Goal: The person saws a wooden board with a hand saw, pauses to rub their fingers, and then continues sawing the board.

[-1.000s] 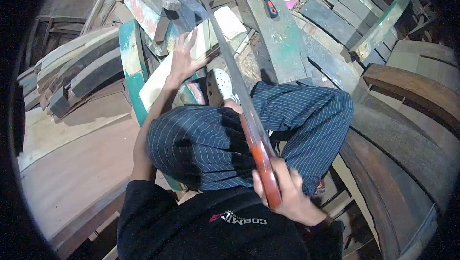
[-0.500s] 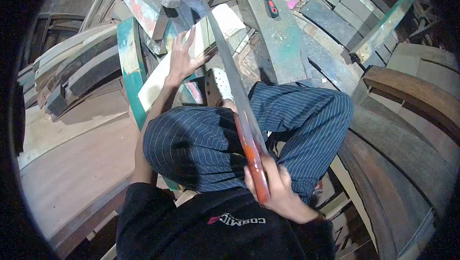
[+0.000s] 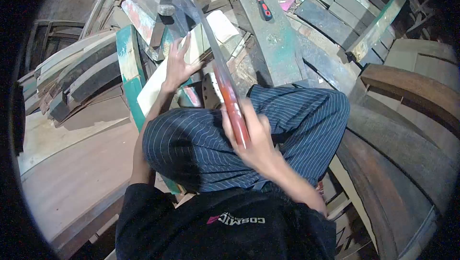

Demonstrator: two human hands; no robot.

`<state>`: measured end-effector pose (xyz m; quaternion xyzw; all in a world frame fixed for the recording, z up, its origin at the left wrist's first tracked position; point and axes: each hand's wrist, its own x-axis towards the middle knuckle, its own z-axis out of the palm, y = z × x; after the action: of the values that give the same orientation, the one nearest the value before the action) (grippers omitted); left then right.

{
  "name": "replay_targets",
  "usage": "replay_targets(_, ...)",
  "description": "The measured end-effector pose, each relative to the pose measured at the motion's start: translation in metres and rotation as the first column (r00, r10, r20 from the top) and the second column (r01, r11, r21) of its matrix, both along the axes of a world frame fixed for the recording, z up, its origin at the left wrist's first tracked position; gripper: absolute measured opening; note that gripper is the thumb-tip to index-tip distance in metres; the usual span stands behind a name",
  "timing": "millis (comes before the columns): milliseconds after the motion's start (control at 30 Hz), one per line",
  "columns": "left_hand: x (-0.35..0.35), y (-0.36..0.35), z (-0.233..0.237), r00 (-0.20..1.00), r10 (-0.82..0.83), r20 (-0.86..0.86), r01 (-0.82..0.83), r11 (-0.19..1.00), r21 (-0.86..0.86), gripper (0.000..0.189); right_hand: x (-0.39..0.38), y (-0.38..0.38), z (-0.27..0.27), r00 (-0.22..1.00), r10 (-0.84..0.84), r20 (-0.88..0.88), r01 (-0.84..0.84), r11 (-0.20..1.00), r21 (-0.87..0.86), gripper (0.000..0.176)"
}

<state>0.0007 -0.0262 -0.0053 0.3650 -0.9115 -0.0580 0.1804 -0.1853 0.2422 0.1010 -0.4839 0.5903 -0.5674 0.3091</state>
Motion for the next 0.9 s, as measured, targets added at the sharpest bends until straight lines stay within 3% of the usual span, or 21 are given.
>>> replay_targets(67, 0.005, 0.007, -0.005, 0.999, 0.043, -0.011, -0.043, 0.999, 0.003, 0.107, 0.000, 0.077, 0.002, 0.927, 0.001, -0.375, -0.006, 1.000, -0.013, 0.022)
replay_targets(200, 0.008, 0.005, -0.006, 1.000, 0.007, 0.008, -0.007, 1.000, 0.003, 0.106, -0.015, 0.150, 0.020, 0.831, 0.078, -0.551, -0.038, 0.996, 0.083, 0.030)
replay_targets(233, 0.009, 0.004, -0.007, 1.000, 0.002, 0.013, -0.002, 1.000, -0.004, 0.106, -0.023, 0.131, 0.033, 0.834, 0.141, -0.534, -0.059, 0.984, 0.168, 0.027)
replay_targets(267, 0.008, 0.003, -0.008, 1.000, 0.008, 0.018, -0.008, 1.000, -0.012, 0.107, -0.024, 0.100, 0.024, 0.923, 0.075, -0.379, -0.063, 0.997, 0.042, 0.027)
replay_targets(300, 0.009, 0.004, -0.010, 1.000, 0.016, 0.024, -0.016, 1.000, -0.020, 0.108, -0.022, 0.065, 0.012, 0.954, 0.059, -0.295, -0.055, 0.998, 0.022, 0.026)
replay_targets(333, 0.009, 0.003, -0.010, 0.999, 0.028, 0.027, -0.027, 0.999, -0.032, 0.109, -0.019, 0.026, 0.020, 0.991, 0.094, -0.099, -0.090, 0.995, 0.042, 0.032)
replay_targets(367, 0.008, 0.004, -0.007, 0.999, 0.014, 0.031, -0.013, 1.000, -0.021, 0.107, -0.014, -0.011, 0.009, 0.989, 0.129, -0.069, -0.125, 0.990, 0.059, 0.036)
replay_targets(400, 0.008, 0.003, -0.007, 0.999, 0.001, 0.032, 0.000, 1.000, -0.030, 0.106, -0.004, -0.050, 0.000, 0.994, 0.064, -0.094, -0.070, 0.995, -0.068, 0.032)
replay_targets(433, 0.009, 0.001, -0.009, 0.999, -0.014, 0.035, 0.016, 0.999, -0.038, 0.105, 0.007, -0.075, -0.010, 0.999, 0.048, 0.004, -0.048, 0.999, -0.013, 0.028)
replay_targets(467, 0.009, -0.001, -0.010, 0.999, -0.023, 0.035, 0.025, 0.998, -0.049, 0.104, 0.010, -0.086, -0.007, 0.989, 0.091, -0.116, -0.096, 0.994, -0.042, 0.029)
replay_targets(500, 0.010, 0.000, -0.004, 0.998, -0.061, -0.012, 0.061, 0.998, -0.003, 0.102, 0.010, -0.083, -0.005, 0.993, 0.083, -0.083, -0.086, 0.996, -0.028, 0.028)
replay_targets(567, 0.008, 0.013, -0.001, 1.000, 0.015, -0.001, -0.015, 1.000, 0.009, 0.106, 0.001, -0.048, 0.001, 0.995, 0.101, 0.021, -0.102, 0.993, 0.061, 0.028)
replay_targets(633, 0.005, 0.007, -0.005, 0.999, 0.037, -0.001, -0.037, 0.999, -0.023, 0.105, -0.004, 0.016, 0.011, 0.995, 0.038, -0.091, -0.033, 0.998, 0.050, 0.026)
replay_targets(700, 0.007, 0.007, -0.009, 0.999, 0.043, -0.009, -0.043, 0.998, -0.049, 0.104, -0.010, 0.088, 0.022, 0.908, 0.079, -0.411, -0.060, 0.997, 0.057, 0.023)
replay_targets(767, 0.006, 0.005, -0.008, 0.998, 0.062, 0.008, -0.062, 0.998, -0.014, 0.104, -0.016, 0.131, 0.037, 0.854, 0.101, -0.510, -0.050, 0.992, 0.113, 0.024)
replay_targets(800, 0.009, 0.005, -0.009, 0.999, 0.052, 0.005, -0.052, 0.999, -0.015, 0.104, -0.017, 0.141, 0.040, 0.883, 0.100, -0.458, -0.024, 0.985, 0.168, 0.025)
replay_targets(833, 0.012, 0.003, -0.010, 0.999, 0.034, 0.001, -0.034, 0.999, -0.016, 0.104, -0.021, 0.132, 0.046, 0.824, 0.128, -0.552, -0.029, 0.982, 0.185, 0.025)
replay_targets(867, 0.011, 0.002, -0.012, 1.000, 0.016, -0.007, -0.016, 1.000, -0.017, 0.104, -0.018, 0.112, 0.051, 0.917, 0.081, -0.390, 0.010, 0.974, 0.227, 0.021)
replay_targets(900, 0.009, 0.003, -0.010, 1.000, 0.014, -0.009, -0.014, 1.000, -0.017, 0.105, -0.018, 0.075, 0.041, 0.949, 0.060, -0.310, -0.009, 0.986, 0.164, 0.020)
